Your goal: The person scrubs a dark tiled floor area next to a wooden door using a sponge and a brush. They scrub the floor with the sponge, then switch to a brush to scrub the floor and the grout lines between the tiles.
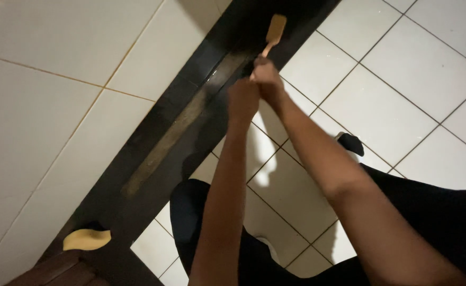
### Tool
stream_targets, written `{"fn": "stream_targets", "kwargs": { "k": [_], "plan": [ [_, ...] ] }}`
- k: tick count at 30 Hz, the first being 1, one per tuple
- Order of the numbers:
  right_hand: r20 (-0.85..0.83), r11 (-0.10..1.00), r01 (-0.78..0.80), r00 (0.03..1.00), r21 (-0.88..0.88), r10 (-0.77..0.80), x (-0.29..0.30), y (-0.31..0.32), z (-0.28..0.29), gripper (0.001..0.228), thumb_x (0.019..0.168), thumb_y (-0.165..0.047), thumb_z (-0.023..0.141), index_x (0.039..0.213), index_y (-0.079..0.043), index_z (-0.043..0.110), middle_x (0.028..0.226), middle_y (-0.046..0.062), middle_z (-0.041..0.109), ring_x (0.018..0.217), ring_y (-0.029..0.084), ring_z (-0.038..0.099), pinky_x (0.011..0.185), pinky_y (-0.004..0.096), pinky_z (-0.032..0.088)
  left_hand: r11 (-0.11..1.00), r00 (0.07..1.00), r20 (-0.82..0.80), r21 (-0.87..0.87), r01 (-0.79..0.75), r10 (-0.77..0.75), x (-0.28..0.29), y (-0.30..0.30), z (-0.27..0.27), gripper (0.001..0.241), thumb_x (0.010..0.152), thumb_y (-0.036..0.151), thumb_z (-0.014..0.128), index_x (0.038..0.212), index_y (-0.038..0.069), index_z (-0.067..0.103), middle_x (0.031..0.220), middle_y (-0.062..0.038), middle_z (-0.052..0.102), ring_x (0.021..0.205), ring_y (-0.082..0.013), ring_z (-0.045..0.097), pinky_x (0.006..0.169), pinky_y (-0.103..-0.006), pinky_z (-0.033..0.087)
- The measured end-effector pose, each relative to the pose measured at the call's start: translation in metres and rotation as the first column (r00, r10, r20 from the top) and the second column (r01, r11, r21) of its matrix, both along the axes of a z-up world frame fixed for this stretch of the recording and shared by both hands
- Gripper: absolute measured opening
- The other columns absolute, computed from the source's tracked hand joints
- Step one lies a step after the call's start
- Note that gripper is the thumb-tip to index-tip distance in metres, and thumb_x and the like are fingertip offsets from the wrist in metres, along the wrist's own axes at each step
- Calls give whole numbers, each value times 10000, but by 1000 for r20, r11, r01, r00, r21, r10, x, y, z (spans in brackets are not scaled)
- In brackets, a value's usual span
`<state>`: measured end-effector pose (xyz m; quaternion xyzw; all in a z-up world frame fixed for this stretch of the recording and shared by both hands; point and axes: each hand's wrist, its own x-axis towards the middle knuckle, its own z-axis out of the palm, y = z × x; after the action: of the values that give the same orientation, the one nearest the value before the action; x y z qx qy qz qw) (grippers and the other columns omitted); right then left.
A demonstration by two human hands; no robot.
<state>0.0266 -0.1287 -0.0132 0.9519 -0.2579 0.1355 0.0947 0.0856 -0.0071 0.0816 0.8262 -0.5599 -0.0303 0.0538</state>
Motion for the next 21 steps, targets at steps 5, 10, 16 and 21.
{"fn": "stream_targets", "kwargs": {
  "k": [5, 10, 16, 21],
  "plan": [
    [270, 921, -149, 962, 360, 50, -14, -16, 32, 365, 797, -258, 793, 881, 60, 635, 1006, 267, 651, 781, 399, 640, 703, 441, 559, 964, 987, -146, -244, -108, 74, -15, -10, 21, 191, 905, 168, 629, 846, 27, 743, 728, -113, 716, 555, -218, 644, 541, -364, 506],
    [94, 734, 119, 966, 668, -242, 2, 63, 78, 161, 881, -78, 610, 1030, -18, 617, 931, 197, 723, 830, 396, 766, 716, 468, 632, 928, 815, -479, 0, -372, 327, -10, 33, 70, 469, 1013, 291, 514, 792, -70, 716, 753, -275, 717, 817, -415, 769, 574, -484, 593],
    [35, 722, 46, 995, 691, -97, -37, 78, 62, 142, 912, -75, 603, 1026, 9, 615, 938, 172, 672, 892, 399, 728, 733, 455, 609, 915, 715, -588, 116, -387, 378, -7, 50, 57, 581, 1012, 459, 474, 826, -28, 730, 829, -280, 723, 876, -467, 735, 591, -511, 576],
    [162, 845, -36, 985, 534, -60, -43, 12, 88, 329, 699, -197, 726, 852, 95, 719, 796, 258, 703, 740, 465, 735, 636, 509, 627, 955, 985, 28, -241, 173, -171, -34, 12, 25, 315, 952, 176, 551, 740, 6, 710, 619, -191, 663, 581, -387, 722, 466, -484, 577]
  ]
}}
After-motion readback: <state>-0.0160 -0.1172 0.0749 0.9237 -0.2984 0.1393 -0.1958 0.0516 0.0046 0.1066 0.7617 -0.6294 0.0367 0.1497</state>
